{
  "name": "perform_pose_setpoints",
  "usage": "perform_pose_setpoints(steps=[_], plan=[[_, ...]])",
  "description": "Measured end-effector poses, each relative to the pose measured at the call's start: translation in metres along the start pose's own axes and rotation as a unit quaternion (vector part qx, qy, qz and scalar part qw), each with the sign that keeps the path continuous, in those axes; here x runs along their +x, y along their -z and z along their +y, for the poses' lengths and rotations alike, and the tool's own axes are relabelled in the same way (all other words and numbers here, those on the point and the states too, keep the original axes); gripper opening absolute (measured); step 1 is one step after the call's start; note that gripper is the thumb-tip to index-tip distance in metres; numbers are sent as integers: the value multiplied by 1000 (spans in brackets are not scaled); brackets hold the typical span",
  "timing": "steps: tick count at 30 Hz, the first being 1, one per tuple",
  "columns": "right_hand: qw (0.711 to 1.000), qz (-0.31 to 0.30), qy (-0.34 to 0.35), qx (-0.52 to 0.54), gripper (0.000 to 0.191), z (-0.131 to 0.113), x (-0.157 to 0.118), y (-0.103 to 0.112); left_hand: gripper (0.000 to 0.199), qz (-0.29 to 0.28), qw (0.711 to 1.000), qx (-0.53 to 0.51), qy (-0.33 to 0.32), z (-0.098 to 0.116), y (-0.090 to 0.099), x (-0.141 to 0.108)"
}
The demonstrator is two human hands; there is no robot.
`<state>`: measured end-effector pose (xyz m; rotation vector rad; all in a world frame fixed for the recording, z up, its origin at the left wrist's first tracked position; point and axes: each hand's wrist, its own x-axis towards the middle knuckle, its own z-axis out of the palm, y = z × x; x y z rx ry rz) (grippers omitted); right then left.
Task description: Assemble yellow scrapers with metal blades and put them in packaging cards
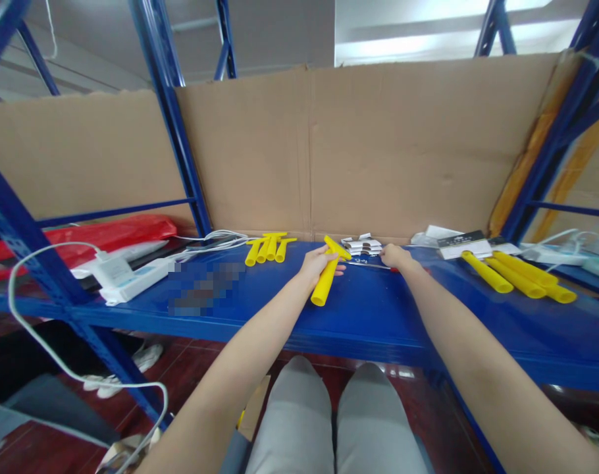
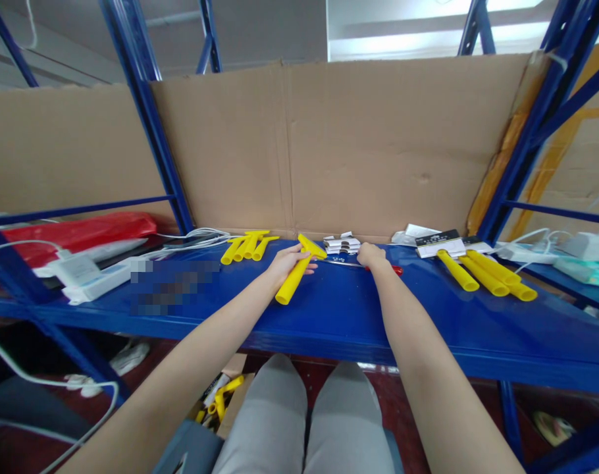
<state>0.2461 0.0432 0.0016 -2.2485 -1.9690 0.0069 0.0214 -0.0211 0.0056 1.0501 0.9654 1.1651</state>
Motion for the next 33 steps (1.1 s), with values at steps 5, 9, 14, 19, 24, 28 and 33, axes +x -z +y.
perform_pose_setpoints(steps=[5,9,14,19,24,28,33], plan=[[1000,-17,-4,-5,35,-4,0,1,55,4,1000,-1,-3,0,-1,-1],[1000,-12,4,-9,35,-8,-2,2,53,3,1000,0,-5,1,-2,-3],[1000,-5,9,-6,35,-13,-5,5,55,-1,1000,4,-1,2,-2,-4],[999,34,20,-12,35,-16,-6,4,57,-6,1000,-8,-4,0,0,0],[998,45,37,-24,35,-15,-5,1,59,-16,1000,-22,0,-2,1,2],[999,42,26,-12,36,-12,-3,-1,60,-11,1000,-20,-6,-1,1,0],[1000,29,5,-6,41,-10,3,-4,60,-10,1000,-22,2,1,0,-1]])
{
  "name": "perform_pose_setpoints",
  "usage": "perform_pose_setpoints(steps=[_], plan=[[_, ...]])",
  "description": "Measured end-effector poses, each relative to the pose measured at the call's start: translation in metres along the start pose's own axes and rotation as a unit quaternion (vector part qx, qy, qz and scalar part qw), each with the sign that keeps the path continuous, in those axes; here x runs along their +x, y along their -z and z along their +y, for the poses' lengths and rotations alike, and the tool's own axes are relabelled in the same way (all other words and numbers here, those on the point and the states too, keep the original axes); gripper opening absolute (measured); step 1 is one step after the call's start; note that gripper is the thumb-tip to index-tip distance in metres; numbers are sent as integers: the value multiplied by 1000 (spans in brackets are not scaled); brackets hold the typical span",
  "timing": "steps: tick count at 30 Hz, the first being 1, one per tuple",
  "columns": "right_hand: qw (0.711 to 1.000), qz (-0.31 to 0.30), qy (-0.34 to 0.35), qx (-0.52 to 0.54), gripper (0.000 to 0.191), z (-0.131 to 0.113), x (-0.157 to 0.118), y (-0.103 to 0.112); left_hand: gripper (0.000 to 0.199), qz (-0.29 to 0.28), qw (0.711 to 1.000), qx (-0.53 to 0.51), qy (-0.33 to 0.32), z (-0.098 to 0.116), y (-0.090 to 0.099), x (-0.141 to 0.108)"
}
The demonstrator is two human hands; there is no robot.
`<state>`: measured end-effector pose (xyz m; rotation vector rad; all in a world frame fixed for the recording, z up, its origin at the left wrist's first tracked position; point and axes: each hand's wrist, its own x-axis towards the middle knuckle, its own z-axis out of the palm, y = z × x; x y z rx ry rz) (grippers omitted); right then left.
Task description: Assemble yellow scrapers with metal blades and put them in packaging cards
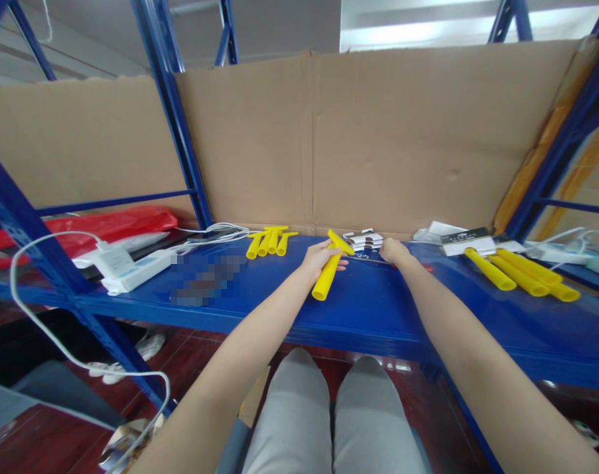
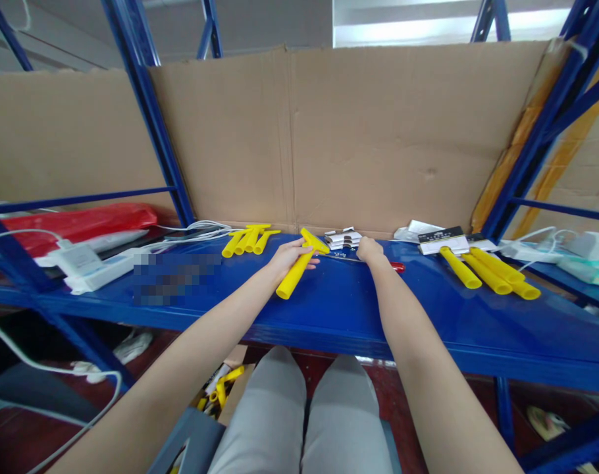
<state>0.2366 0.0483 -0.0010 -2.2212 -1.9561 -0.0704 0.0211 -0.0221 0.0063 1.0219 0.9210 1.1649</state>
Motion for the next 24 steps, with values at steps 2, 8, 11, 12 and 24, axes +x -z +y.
perform_pose_setpoints(steps=[2,8,11,12,24], plan=[[1000,-13,-2,-12,43,0,2,-1,60,-5,1000,5,9,0,0,0],[998,-52,16,-30,46,1,5,-3,58,-34,998,28,53,1,1,0],[998,-54,24,-27,45,3,8,-5,58,-55,995,27,80,0,2,1],[998,-54,24,-27,45,4,9,-6,59,-64,994,25,91,0,2,2],[999,7,49,10,33,1,3,5,51,-110,986,24,125,-4,5,7]])
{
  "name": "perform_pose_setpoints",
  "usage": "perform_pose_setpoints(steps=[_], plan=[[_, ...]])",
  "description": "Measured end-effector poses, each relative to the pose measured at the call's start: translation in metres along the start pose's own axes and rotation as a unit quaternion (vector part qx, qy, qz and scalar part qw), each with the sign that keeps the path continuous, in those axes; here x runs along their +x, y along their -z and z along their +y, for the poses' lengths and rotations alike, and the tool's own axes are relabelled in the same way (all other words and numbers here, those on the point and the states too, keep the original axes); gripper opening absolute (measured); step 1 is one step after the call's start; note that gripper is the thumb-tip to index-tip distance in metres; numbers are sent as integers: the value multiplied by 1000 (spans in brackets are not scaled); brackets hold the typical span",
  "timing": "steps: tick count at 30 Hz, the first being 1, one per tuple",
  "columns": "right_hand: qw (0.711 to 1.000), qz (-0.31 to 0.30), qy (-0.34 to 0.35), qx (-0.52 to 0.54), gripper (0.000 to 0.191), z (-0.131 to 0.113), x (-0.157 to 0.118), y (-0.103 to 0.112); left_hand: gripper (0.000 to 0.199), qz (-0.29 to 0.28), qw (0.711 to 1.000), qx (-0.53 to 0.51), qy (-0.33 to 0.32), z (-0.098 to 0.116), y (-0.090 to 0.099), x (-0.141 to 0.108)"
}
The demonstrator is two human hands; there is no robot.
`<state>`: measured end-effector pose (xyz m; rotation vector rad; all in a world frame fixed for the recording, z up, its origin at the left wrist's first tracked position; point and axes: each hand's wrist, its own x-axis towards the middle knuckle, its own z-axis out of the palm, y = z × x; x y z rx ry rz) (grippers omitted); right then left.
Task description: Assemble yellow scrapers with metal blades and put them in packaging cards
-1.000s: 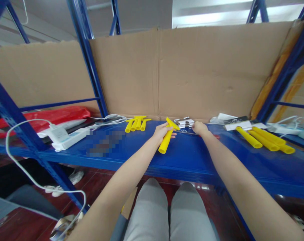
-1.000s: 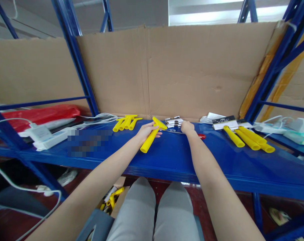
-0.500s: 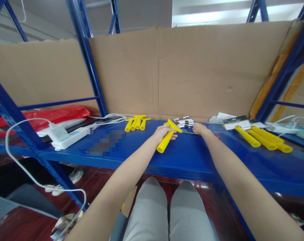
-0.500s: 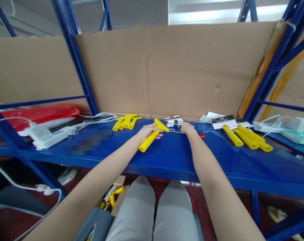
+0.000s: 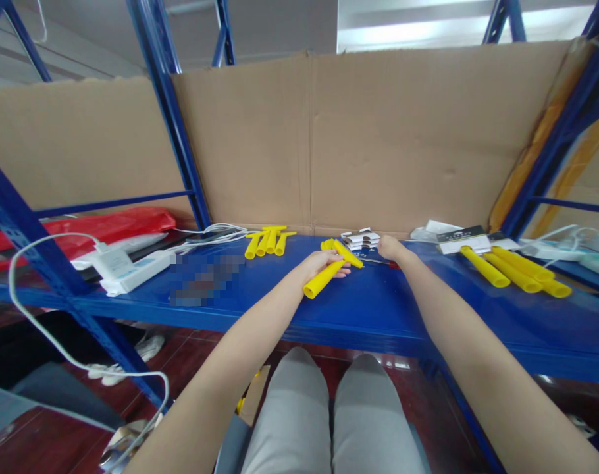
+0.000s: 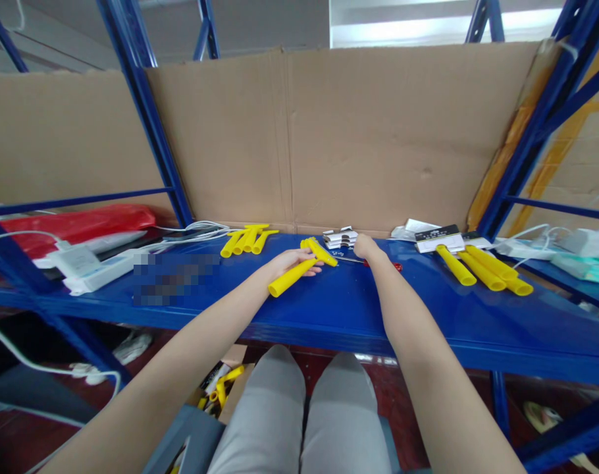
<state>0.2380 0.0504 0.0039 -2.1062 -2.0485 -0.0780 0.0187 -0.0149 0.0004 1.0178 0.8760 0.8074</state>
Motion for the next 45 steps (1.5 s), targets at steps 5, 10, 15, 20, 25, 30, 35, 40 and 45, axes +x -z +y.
perform_pose_setpoints(steps=[5,10,15,20,25,30,35,40,45], plan=[[971,52,63,227,18,-13,-12,11,50,-20,1000,6,16,-1,4,1],[876,-1,151,458,4,-29,-26,12,50,-74,997,6,17,-2,8,4],[836,-54,172,519,14,-37,-32,8,48,-83,997,11,-1,-5,9,7],[827,-60,173,531,22,-37,-33,6,45,-86,996,27,0,-4,10,8],[833,-66,186,517,17,-41,-35,7,41,-80,996,22,8,-2,11,8],[854,-27,194,482,15,-47,-35,8,41,-68,998,3,3,-1,7,5],[860,-23,212,464,20,-49,-34,6,40,-61,998,-14,4,0,4,1],[851,-9,183,493,20,-49,-31,1,40,-58,998,-13,13,1,6,2],[856,4,165,490,24,-47,-29,-1,42,-70,997,-19,0,0,10,6]])
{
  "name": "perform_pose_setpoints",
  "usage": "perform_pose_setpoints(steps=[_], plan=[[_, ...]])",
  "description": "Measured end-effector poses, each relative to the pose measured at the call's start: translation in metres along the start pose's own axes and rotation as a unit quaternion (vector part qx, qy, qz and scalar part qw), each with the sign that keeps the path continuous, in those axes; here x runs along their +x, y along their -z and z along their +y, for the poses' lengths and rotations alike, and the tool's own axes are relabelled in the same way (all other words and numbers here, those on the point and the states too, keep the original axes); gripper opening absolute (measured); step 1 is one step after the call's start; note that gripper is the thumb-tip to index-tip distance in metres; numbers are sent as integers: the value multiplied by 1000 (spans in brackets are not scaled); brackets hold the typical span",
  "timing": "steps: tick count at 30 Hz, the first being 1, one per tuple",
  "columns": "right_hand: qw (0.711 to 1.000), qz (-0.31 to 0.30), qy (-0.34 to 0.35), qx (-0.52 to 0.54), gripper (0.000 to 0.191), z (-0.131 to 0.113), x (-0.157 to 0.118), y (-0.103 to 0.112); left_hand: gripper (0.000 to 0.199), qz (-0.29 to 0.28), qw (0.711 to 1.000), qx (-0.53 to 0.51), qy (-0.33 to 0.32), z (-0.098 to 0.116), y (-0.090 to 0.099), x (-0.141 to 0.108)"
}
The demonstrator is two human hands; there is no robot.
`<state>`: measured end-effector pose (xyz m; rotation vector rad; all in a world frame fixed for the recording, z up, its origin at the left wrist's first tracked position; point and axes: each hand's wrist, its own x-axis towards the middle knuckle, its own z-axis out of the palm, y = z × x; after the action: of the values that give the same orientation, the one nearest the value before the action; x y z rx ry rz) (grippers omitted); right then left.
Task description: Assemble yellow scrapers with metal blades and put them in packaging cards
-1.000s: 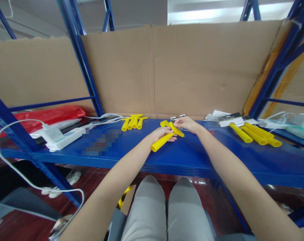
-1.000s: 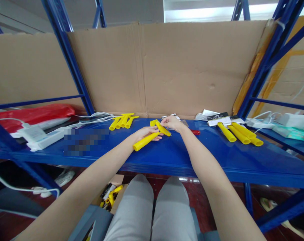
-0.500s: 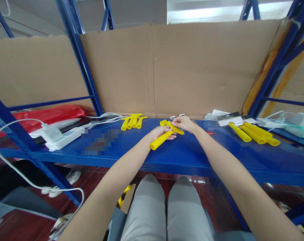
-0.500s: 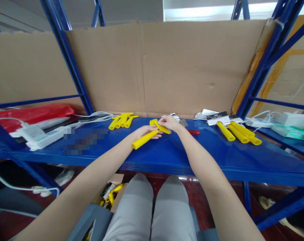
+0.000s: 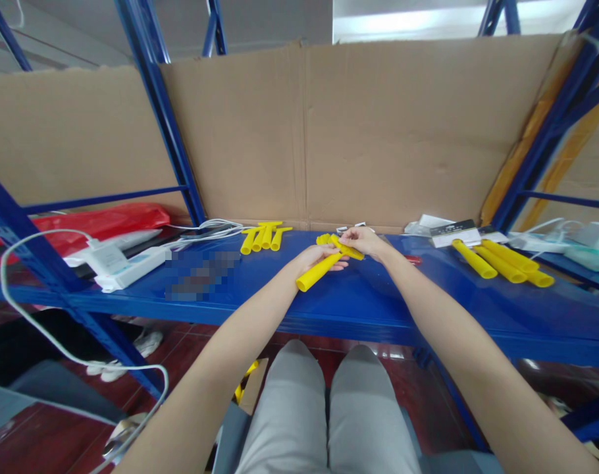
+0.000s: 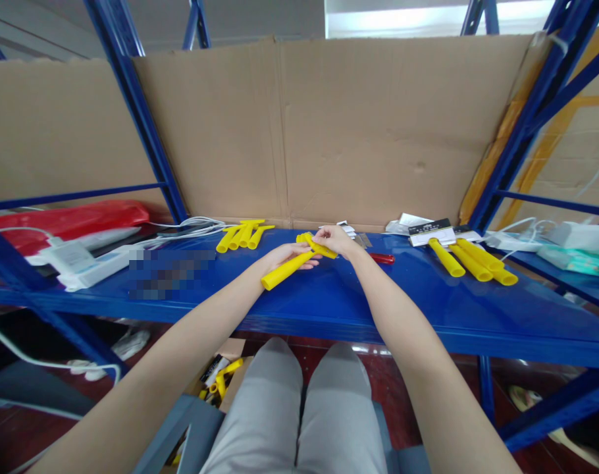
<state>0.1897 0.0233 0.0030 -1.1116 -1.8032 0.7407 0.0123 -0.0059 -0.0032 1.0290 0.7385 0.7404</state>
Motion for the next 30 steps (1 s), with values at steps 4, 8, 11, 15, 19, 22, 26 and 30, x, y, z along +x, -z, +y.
perform_pose_setpoints(steps=[4,8,11,15,19,22,26,30], plan=[[1000,-4,10,1,29,-2,-2,1,40,2,1000,6,-3,0,0,0],[1000,-10,13,11,30,-5,-5,0,35,8,1000,1,-2,0,-4,-3],[1000,2,10,8,31,-7,-7,-2,36,7,1000,-2,-3,1,-7,-6],[1000,14,-1,10,31,-8,-7,-4,39,12,1000,20,-10,2,-11,-10],[998,47,-28,38,30,-9,-8,-5,40,11,999,32,-42,3,-16,-14],[996,37,-53,65,33,-11,-11,-1,37,15,997,33,-62,2,-20,-16],[997,-40,-55,42,41,-14,-15,7,34,17,997,27,-73,0,-22,-16],[997,-36,-48,38,44,-14,-16,11,32,11,996,30,-84,-2,-20,-14]])
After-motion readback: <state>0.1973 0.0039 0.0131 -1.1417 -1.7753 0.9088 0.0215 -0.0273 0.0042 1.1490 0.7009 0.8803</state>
